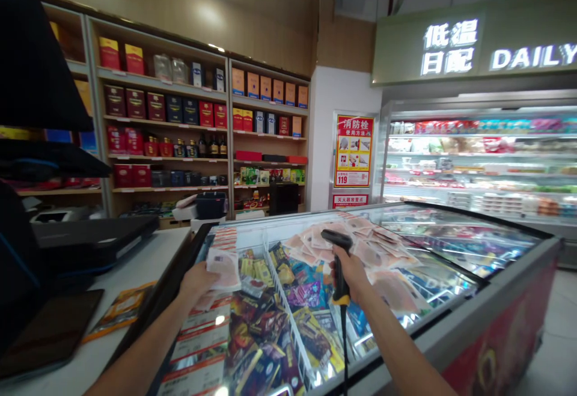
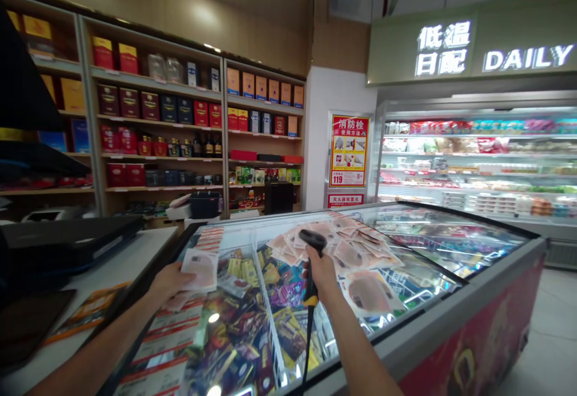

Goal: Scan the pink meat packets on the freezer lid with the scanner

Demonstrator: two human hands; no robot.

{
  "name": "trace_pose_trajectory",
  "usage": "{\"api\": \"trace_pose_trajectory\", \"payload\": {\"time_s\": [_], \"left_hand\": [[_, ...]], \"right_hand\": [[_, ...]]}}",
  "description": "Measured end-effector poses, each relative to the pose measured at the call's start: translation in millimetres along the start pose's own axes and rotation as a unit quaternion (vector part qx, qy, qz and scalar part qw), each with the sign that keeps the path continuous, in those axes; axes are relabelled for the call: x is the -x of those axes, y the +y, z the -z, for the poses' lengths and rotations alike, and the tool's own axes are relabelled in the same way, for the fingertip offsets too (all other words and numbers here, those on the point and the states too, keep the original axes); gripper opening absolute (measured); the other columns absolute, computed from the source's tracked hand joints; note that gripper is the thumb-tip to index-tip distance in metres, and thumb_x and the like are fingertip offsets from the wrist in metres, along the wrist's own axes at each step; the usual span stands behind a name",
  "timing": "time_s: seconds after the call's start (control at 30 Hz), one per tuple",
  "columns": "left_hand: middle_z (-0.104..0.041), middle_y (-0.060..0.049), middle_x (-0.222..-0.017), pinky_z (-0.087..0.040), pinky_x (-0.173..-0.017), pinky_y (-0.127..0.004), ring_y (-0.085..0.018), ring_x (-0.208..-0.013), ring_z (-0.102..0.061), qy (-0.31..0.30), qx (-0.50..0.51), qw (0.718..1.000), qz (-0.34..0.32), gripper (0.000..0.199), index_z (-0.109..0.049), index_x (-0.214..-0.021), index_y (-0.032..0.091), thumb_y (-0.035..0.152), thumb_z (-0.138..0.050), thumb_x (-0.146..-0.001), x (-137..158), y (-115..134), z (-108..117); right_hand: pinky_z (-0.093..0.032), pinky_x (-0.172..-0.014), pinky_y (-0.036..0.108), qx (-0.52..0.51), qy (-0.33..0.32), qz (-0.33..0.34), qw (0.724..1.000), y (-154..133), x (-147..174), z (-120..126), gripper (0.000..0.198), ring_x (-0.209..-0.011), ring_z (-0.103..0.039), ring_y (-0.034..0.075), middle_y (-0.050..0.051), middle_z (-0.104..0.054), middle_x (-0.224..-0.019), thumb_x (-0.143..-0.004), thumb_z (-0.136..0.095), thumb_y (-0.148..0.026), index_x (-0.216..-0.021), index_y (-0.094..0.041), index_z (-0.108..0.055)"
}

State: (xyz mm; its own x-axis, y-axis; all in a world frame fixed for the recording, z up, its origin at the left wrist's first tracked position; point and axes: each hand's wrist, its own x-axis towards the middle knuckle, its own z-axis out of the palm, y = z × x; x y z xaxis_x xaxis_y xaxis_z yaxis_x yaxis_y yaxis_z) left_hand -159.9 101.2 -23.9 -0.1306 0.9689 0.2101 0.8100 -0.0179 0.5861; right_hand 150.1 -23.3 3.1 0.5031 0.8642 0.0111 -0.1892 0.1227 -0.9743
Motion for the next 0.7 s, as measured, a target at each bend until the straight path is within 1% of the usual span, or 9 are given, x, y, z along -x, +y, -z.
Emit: {"api": "trace_pose_trajectory", "payload": {"time_s": [0.1,0.17,0.23,0.3,0.33,0.4,0.47,0.6,0.7], "left_hand": [[-0.063,-0.015,-0.078,-0.043,-0.057,-0.031,-0.029,-0.074,-0.059,-0.017,-0.065,0.997,0.025,0.027,-0.057,-0.076,0.011,0.03,-0.054,-0.055,0,-7,5],[-0.061,-0.018,-0.082,-0.043,-0.06,-0.035,-0.031,-0.076,-0.058,-0.016,-0.094,0.995,0.032,0.032,-0.055,-0.081,0.009,0.029,-0.053,-0.056,3,-4,10],[-0.057,-0.021,-0.092,-0.041,-0.068,-0.041,-0.034,-0.088,-0.053,0.023,-0.128,0.992,0.008,0.036,-0.053,-0.087,0.008,0.028,-0.05,-0.058,8,7,12],[-0.051,-0.022,-0.103,-0.035,-0.076,-0.046,-0.036,-0.1,-0.045,0.076,-0.141,0.986,-0.039,0.039,-0.051,-0.094,0.007,0.029,-0.047,-0.061,11,26,10],[-0.05,-0.021,-0.106,-0.034,-0.078,-0.046,-0.036,-0.103,-0.042,0.087,-0.13,0.986,-0.057,0.041,-0.05,-0.097,0.008,0.03,-0.047,-0.063,11,38,6],[-0.049,-0.019,-0.109,-0.033,-0.083,-0.038,-0.03,-0.105,-0.042,0.058,-0.072,0.992,-0.086,0.045,-0.046,-0.104,0.008,0.028,-0.046,-0.064,8,64,-9],[-0.05,-0.017,-0.11,-0.033,-0.085,-0.028,-0.023,-0.104,-0.045,0.034,-0.046,0.993,-0.106,0.047,-0.044,-0.108,0.006,0.028,-0.045,-0.066,2,92,-33],[-0.056,-0.01,-0.104,-0.038,-0.076,-0.022,-0.017,-0.094,-0.052,-0.014,0.009,0.992,-0.126,0.043,-0.048,-0.104,0.011,0.032,-0.047,-0.066,-6,147,-92],[-0.06,-0.007,-0.097,-0.039,-0.068,-0.02,-0.016,-0.086,-0.056,-0.043,0.042,0.99,-0.125,0.038,-0.05,-0.098,0.013,0.035,-0.047,-0.067,-7,181,-128]], "right_hand": [[-0.035,-0.027,0.021,-0.009,0.023,0.0,1.0,1,-4,10,0.026,-0.032,-0.044,0.01,-0.005,-0.044,-0.041,-0.063,-0.054,-0.04,-0.066,-0.017,-0.043],[-0.035,-0.028,0.021,-0.014,0.032,0.0,0.999,2,-8,15,0.024,-0.032,-0.044,0.009,-0.006,-0.043,-0.041,-0.063,-0.054,-0.038,-0.066,-0.017,-0.042],[-0.036,-0.028,0.022,-0.015,0.04,0.001,0.999,5,-15,19,0.024,-0.032,-0.044,0.01,-0.006,-0.044,-0.041,-0.063,-0.054,-0.038,-0.067,-0.017,-0.043],[-0.036,-0.028,0.022,-0.018,0.046,0.002,0.999,9,-24,23,0.025,-0.033,-0.044,0.01,-0.005,-0.045,-0.043,-0.062,-0.054,-0.039,-0.067,-0.017,-0.043],[-0.036,-0.028,0.022,-0.018,0.05,0.003,0.999,11,-29,25,0.026,-0.033,-0.044,0.01,-0.005,-0.046,-0.043,-0.062,-0.055,-0.04,-0.067,-0.017,-0.043],[-0.036,-0.027,0.021,-0.015,0.061,0.01,0.998,18,-39,29,0.028,-0.033,-0.045,0.01,-0.004,-0.047,-0.045,-0.06,-0.056,-0.041,-0.067,-0.017,-0.044],[-0.036,-0.028,0.021,-0.011,0.072,0.016,0.997,24,-48,32,0.029,-0.034,-0.045,0.009,-0.004,-0.047,-0.045,-0.06,-0.056,-0.042,-0.066,-0.017,-0.044],[-0.037,-0.029,0.021,-0.033,0.07,0.014,0.997,33,-56,41,0.03,-0.035,-0.046,0.009,-0.005,-0.048,-0.046,-0.06,-0.055,-0.044,-0.065,-0.017,-0.043],[-0.036,-0.03,0.02,-0.05,0.076,0.021,0.996,34,-54,47,0.03,-0.035,-0.045,0.009,-0.005,-0.047,-0.046,-0.061,-0.054,-0.045,-0.063,-0.017,-0.043]]}}
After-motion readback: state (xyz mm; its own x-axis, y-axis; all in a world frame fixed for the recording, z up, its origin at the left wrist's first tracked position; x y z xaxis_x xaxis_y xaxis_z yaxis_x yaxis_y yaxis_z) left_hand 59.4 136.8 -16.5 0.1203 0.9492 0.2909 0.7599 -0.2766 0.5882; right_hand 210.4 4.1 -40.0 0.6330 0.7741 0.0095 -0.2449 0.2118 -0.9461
